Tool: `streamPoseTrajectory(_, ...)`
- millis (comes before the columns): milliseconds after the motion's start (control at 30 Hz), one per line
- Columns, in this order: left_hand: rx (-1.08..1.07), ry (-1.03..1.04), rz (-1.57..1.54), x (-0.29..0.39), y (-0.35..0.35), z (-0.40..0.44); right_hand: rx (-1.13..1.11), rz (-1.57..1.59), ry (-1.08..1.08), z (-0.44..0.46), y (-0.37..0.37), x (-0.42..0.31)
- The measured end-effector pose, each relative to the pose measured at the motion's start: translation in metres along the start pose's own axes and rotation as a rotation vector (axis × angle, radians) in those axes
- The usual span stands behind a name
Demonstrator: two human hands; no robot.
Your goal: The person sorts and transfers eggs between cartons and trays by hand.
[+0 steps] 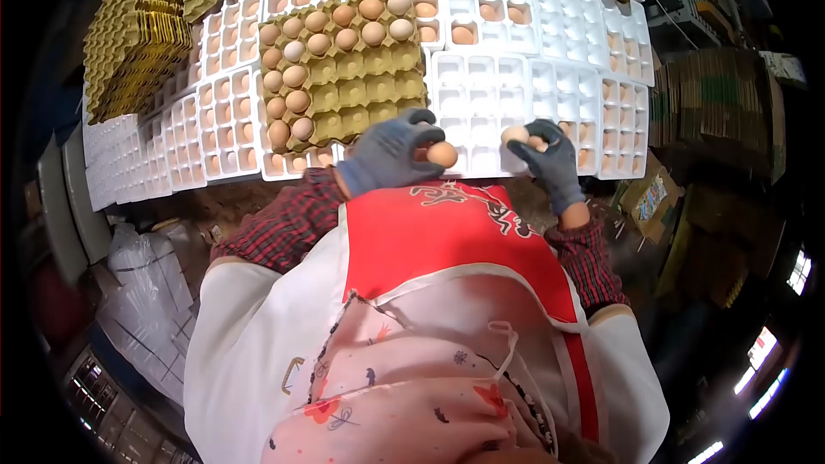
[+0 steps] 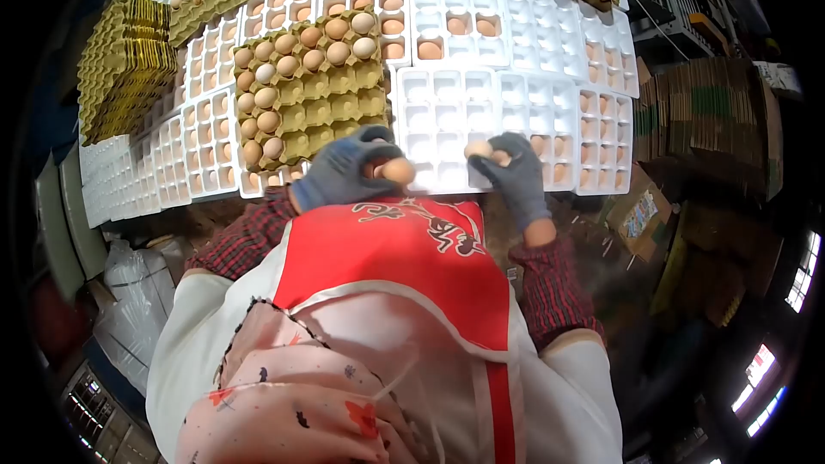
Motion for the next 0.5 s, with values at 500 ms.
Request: streamPoseTrajectory(500, -0.220, 0.325, 0.453, -0.011, 0.112, 0.016, 0.151, -0.501, -0.614, 0.011, 0.027, 0.005)
Point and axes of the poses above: each hand's wrist, its own z-axis towards the middle knuckle, its own y-axis out of the palm, x = y × z, the point moved 5 cm from there along z, towards the middle knuckle, and after that the axes turned 1 degree about z, right-handed, at the moved point
